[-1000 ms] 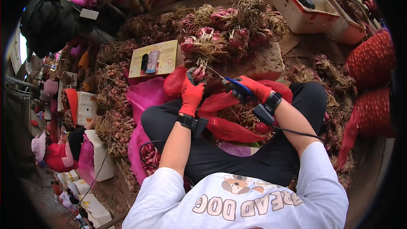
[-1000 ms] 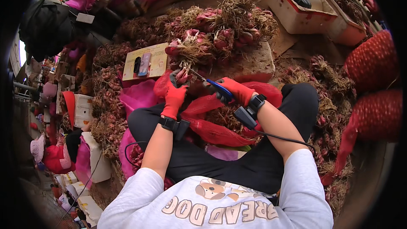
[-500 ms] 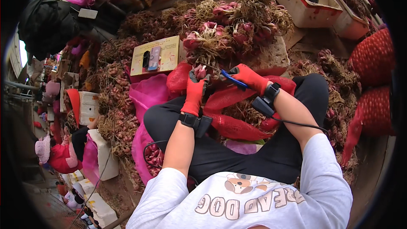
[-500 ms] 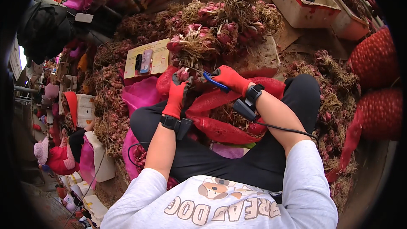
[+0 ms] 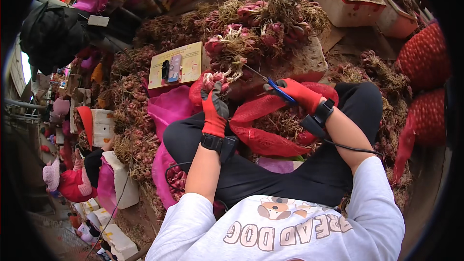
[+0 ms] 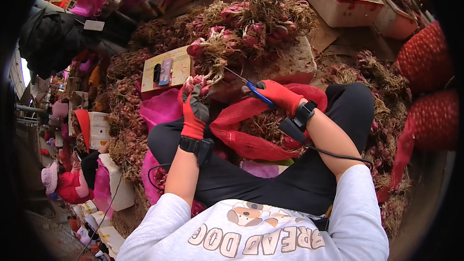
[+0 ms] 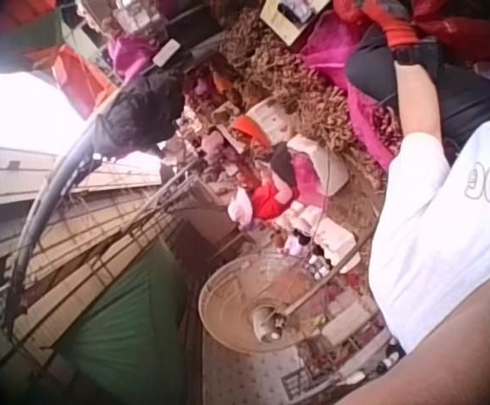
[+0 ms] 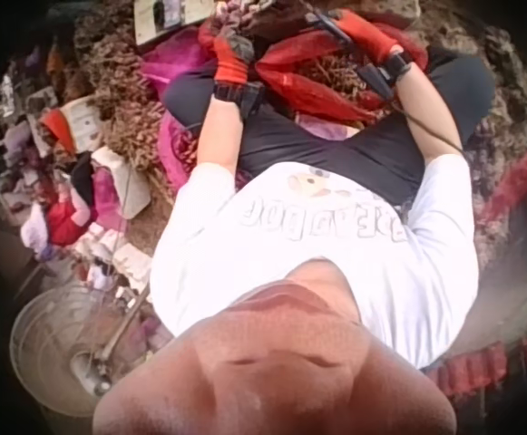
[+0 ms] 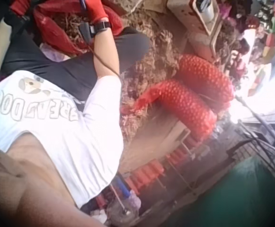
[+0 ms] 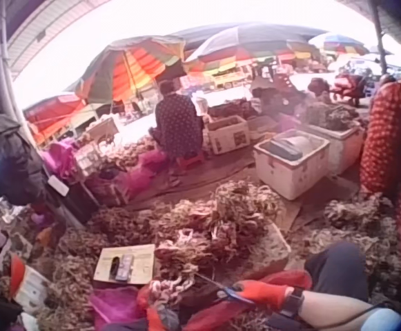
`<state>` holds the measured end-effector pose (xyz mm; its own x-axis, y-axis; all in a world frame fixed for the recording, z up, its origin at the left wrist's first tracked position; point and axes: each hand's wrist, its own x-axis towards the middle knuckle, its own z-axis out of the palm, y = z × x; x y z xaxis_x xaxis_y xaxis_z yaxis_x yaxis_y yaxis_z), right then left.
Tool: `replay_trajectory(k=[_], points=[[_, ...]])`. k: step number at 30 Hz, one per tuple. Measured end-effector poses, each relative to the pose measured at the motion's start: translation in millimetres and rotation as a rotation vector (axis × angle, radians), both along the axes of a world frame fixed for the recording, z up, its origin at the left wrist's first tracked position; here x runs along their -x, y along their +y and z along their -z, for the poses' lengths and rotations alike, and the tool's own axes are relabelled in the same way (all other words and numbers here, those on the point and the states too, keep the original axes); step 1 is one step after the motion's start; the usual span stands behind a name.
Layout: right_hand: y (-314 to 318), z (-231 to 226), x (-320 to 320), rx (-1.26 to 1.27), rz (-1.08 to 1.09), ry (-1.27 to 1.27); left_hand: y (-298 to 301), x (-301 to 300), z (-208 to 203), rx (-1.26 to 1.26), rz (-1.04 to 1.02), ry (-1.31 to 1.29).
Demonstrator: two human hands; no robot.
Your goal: The person uses scissors to trim the stems and roots from red onions and place them into a red mesh bag.
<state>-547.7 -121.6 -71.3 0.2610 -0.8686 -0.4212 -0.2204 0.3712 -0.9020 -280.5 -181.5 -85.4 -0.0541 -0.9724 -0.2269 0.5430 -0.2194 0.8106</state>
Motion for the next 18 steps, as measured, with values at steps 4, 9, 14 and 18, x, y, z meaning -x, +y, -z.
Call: replay_trajectory(k=[4,9,14,18], points=[[26.2,-8.2,4.3,-0.179,-0.06,-0.3,6.7,13.9,-13.9,0.007,-0.021,0.005],[25.5,-9.2,-3.4,-0.141,-0.045,-0.326,6.8,19.9,-3.4,0.051,0.046,0.013],[9.9,-33.6,-23.3,-0.122,0.021,-0.203,3.2,17.9,13.3,0.058,0.009,-0.133],[7.5,-15.2,-25.8,-0.051,0.145,-0.211,-10.9,0.7,31.7,-0.119,0.127,0.111]])
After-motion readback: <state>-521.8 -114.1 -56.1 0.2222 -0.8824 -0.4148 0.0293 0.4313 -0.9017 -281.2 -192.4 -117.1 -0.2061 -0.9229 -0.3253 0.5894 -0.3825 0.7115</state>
